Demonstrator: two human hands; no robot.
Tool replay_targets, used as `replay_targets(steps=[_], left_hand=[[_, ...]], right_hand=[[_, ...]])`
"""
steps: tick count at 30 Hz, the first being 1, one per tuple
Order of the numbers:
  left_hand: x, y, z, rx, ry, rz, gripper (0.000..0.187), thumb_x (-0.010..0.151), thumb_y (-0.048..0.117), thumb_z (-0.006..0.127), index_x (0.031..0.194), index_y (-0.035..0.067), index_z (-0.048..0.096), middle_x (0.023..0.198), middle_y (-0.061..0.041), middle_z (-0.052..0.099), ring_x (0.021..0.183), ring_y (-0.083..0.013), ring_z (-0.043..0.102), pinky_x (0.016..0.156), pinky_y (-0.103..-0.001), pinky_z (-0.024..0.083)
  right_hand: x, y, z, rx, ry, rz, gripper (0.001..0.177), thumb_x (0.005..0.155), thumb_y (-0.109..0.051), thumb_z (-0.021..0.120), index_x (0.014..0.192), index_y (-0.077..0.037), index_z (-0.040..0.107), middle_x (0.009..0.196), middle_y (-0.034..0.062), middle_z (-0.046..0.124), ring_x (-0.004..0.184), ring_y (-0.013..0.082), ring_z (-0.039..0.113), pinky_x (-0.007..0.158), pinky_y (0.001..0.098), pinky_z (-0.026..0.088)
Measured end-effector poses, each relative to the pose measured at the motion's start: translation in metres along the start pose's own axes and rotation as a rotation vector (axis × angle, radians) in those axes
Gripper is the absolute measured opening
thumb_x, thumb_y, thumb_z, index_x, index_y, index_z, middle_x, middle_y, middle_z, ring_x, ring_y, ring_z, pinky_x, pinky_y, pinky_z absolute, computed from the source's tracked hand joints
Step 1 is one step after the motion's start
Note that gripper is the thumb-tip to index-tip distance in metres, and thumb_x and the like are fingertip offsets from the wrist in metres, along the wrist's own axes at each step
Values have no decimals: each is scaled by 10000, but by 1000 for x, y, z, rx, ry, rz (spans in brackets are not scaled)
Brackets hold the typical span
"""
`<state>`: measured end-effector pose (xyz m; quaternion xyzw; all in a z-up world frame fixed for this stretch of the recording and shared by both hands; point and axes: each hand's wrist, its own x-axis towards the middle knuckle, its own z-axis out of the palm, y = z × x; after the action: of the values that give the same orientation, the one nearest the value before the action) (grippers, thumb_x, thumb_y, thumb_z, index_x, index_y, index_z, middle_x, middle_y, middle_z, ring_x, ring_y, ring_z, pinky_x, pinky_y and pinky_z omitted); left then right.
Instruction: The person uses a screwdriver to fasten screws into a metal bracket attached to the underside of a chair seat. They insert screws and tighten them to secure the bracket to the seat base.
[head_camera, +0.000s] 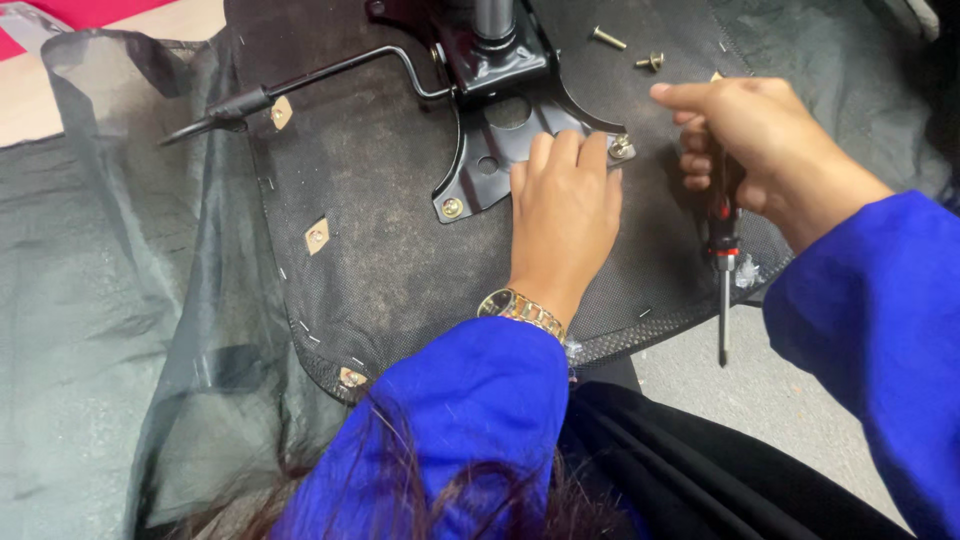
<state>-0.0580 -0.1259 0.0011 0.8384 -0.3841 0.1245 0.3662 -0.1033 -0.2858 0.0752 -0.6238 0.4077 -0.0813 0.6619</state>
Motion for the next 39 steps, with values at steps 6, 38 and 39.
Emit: replay_targets(steps=[6,38,39], left_hand=[[20,-11,12,-198,37,2,387,812,277,795,1154,113,717,1036,-36,649,1061,-251,602,944,-416,475],[27,-9,7,-232,83,-54,179,816,281,809,932,150,771,906,-9,644,925,-228,649,853,-394,499],[28,-8,6,-234,80,-59,209,793,299,820,924,145,769,898,-14,644,915,-234,648,833,-393,501]], right_hand=[[27,-29,-56,388,-54,-411,378,936,-170,749,726,-173,435,626,-34,441,543,105,452,539,286,413],[-14,-93,-18,-428,-214,-937,98,1037,-101,611,1107,-35,632,1078,27,701,996,114,695,864,273,584],[-21,-95,-18,-514,-179,-989,131,1007,-126,653,1098,-41,614,1090,30,705,1009,111,714,861,267,599]])
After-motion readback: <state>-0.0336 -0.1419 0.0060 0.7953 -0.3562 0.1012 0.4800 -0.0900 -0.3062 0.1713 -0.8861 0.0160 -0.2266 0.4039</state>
